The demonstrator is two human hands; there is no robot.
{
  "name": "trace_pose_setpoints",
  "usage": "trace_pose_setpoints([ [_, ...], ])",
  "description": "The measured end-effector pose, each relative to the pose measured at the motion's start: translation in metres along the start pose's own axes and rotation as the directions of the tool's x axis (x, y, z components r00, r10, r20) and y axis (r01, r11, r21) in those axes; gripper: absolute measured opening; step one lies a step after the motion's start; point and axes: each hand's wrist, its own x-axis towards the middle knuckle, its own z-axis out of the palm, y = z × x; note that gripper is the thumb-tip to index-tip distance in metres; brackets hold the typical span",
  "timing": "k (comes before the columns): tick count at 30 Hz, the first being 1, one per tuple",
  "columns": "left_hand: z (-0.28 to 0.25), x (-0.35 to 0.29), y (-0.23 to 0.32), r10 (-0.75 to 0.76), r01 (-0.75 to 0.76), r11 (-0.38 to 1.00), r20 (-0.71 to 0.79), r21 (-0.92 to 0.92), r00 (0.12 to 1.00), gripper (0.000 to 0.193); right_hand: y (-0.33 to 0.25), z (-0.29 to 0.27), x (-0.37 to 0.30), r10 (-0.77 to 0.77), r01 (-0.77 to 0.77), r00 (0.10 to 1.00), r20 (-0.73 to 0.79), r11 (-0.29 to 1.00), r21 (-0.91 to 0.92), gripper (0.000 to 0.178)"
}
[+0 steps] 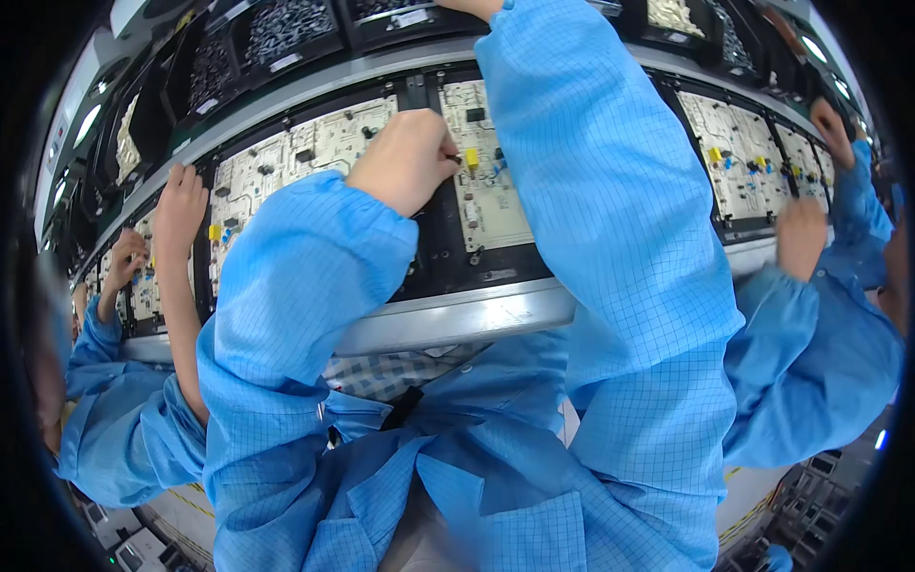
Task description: Manually placing and securing small electronic components onto printed circuit boards on a moving assembly line.
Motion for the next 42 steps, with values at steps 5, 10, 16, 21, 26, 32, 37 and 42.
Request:
trace_pose_setpoints([
  [5, -0.005, -0.007, -0.003, -0.047, 0.049, 0.999, -0.058, 0.021, 0.997, 0.016, -0.046, -0.071, 0.013, 0.112, -0.107, 0.994, -0.009, 0.97, 0.217, 0.014],
  [10, -0.007, 0.0, 0.001, -0.058, 0.057, 0.995, 0.012, 0.082, 0.998, 0.015, -0.071, -0.121, -0.009, 0.249, -0.237, 0.969, -0.001, 0.925, 0.296, 0.016],
  [16, -0.014, 0.013, 0.024, -0.133, 0.108, 0.971, 0.107, 0.214, 0.985, 0.012, -0.085, -0.162, -0.052, 0.405, -0.451, 0.893, 0.197, 0.794, 0.407, 0.015],
  [21, -0.019, 0.021, 0.034, -0.104, 0.077, 0.981, 0.152, 0.176, 0.983, 0.014, -0.05, -0.141, -0.113, 0.263, -0.446, 0.847, 0.461, 0.823, 0.351, 0.01],
  [26, -0.029, 0.027, 0.019, -0.108, 0.076, 0.99, 0.304, 0.116, 0.946, 0.022, -0.045, -0.13, -0.125, 0.201, -0.417, 0.802, 0.563, 0.863, 0.285, 0.014],
  [32, -0.049, 0.024, 0.012, -0.024, 0.005, 0.998, 0.273, 0.07, 0.962, 0.038, -0.038, -0.124, -0.129, 0.193, -0.416, 0.815, 0.546, 0.851, 0.321, 0.019],
  [37, -0.091, 0.031, -0.038, 0.035, -0.035, 0.999, -0.013, -0.019, 0.999, 0.038, -0.04, -0.124, -0.133, 0.201, -0.449, 0.795, 0.572, 0.829, 0.333, 0.021],
  [42, -0.12, 0.055, -0.111, -0.039, 0.035, 0.999, -0.22, -0.023, 0.975, 0.038, -0.044, -0.125, -0.13, 0.189, -0.471, 0.779, 0.598, 0.806, 0.358, 0.021],
])
